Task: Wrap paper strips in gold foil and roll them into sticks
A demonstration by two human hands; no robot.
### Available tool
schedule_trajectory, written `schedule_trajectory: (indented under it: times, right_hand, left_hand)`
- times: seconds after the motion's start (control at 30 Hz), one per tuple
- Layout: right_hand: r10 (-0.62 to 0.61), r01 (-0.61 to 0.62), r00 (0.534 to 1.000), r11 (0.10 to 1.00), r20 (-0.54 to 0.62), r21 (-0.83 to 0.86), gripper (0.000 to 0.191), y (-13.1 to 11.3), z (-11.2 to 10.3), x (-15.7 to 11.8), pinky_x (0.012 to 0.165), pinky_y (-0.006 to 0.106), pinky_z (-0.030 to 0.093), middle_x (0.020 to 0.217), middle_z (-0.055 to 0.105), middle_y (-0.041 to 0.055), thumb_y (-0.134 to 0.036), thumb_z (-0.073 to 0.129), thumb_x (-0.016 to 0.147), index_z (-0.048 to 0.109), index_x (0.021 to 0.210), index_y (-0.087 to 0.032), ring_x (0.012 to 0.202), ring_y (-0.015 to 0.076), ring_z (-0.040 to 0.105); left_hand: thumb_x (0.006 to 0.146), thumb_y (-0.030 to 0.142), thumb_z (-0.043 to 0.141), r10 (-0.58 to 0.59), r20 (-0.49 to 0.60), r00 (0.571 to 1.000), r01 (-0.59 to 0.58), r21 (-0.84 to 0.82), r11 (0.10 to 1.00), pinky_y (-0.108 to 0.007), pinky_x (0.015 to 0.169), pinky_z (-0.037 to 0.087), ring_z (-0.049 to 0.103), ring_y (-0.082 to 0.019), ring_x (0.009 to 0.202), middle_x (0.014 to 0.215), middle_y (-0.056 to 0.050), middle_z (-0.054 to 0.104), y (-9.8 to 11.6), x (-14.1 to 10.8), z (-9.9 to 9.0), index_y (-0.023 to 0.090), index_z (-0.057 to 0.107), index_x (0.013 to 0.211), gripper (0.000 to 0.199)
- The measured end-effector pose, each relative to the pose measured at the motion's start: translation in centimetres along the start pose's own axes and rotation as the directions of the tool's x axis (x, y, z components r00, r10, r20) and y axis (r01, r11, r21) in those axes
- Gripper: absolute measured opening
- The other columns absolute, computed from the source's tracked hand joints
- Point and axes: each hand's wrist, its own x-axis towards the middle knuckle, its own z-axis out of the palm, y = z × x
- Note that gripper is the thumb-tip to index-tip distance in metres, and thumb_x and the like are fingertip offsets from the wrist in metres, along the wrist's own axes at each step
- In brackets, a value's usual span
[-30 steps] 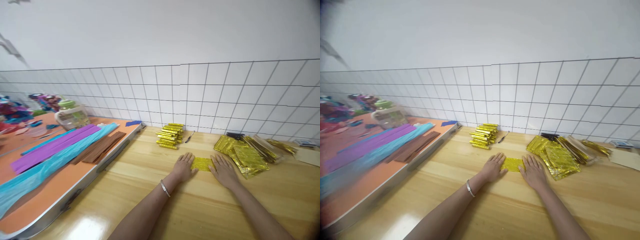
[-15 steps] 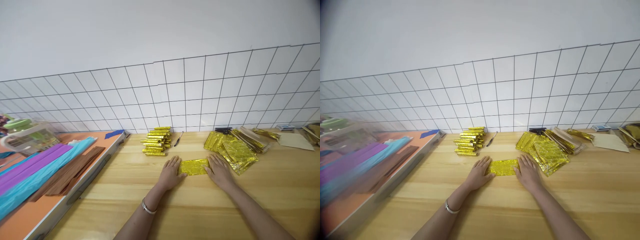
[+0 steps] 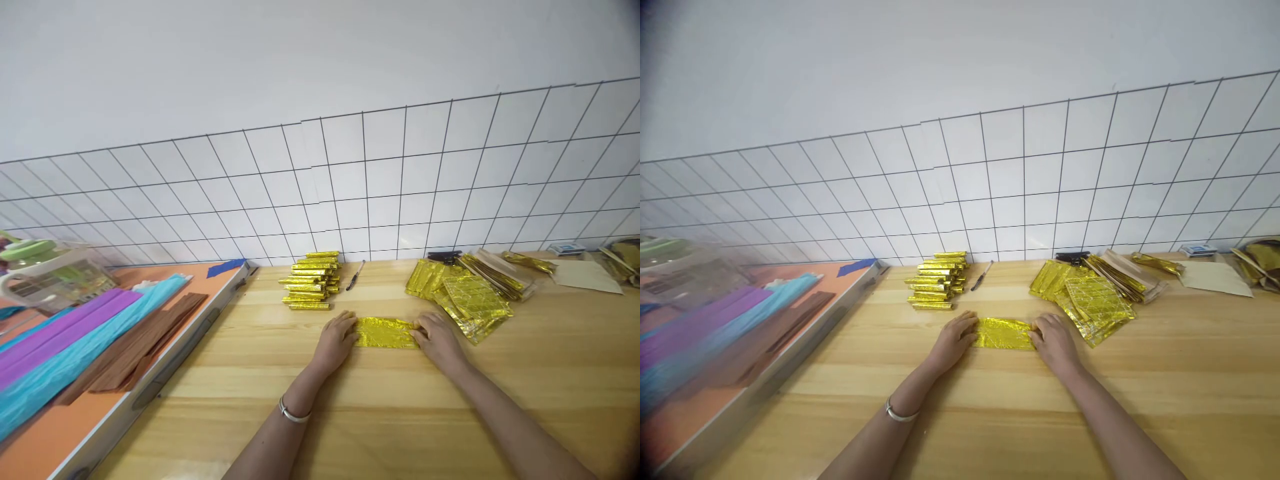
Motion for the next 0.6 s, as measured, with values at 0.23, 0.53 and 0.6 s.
schedule_trajectory:
  times: [0.23,0.53,0.6]
  right_hand:
    - [-0.021,0.025,0.999,0.996,-0.049,0.084,0.01,-0.5,-0.5,0.0,0.072,0.031,0.041,0.081,0.059,0.0033,-0.027,0.047,0.083,0.054,0.079,-0.021,0.082,0.0196,0.052]
    - [-0.113,0.14,0.962,0.986,-0.247,0.092,0.013,-1.7,-1.6,-0.1,0.082,0.038,0.041,0.084,0.055,0.0055,-0.027,0.048,0.085,0.059,0.086,-0.022,0.088,0.0215,0.05]
    - [-0.138,0.172,0.949,0.98,-0.284,0.099,0.011,-2.0,-1.8,-0.2,0.083,0.039,0.041,0.086,0.056,0.0058,-0.025,0.049,0.085,0.059,0.087,-0.021,0.087,0.0209,0.051]
  left_hand:
    - [0.072,0.015,0.06,-0.015,-0.031,0.999,0.012,-0.113,0.994,-0.04,0.102,0.034,0.044,-0.023,0.12,0.124,-0.004,0.054,0.2,-0.1,-0.4,0.026,0.05,0.123,0.053]
    - [0.072,0.019,0.063,-0.102,-0.149,0.984,0.063,-0.247,0.967,-0.033,0.083,0.045,0.057,-0.018,0.09,0.094,-0.003,0.06,1.0,-0.3,-0.8,0.02,0.056,0.108,0.037]
    - [0.074,0.017,0.061,-0.079,-0.209,0.975,0.023,-0.257,0.966,-0.032,0.083,0.045,0.057,-0.016,0.087,0.09,-0.002,0.059,1.3,-0.4,-1.0,0.021,0.055,0.108,0.034]
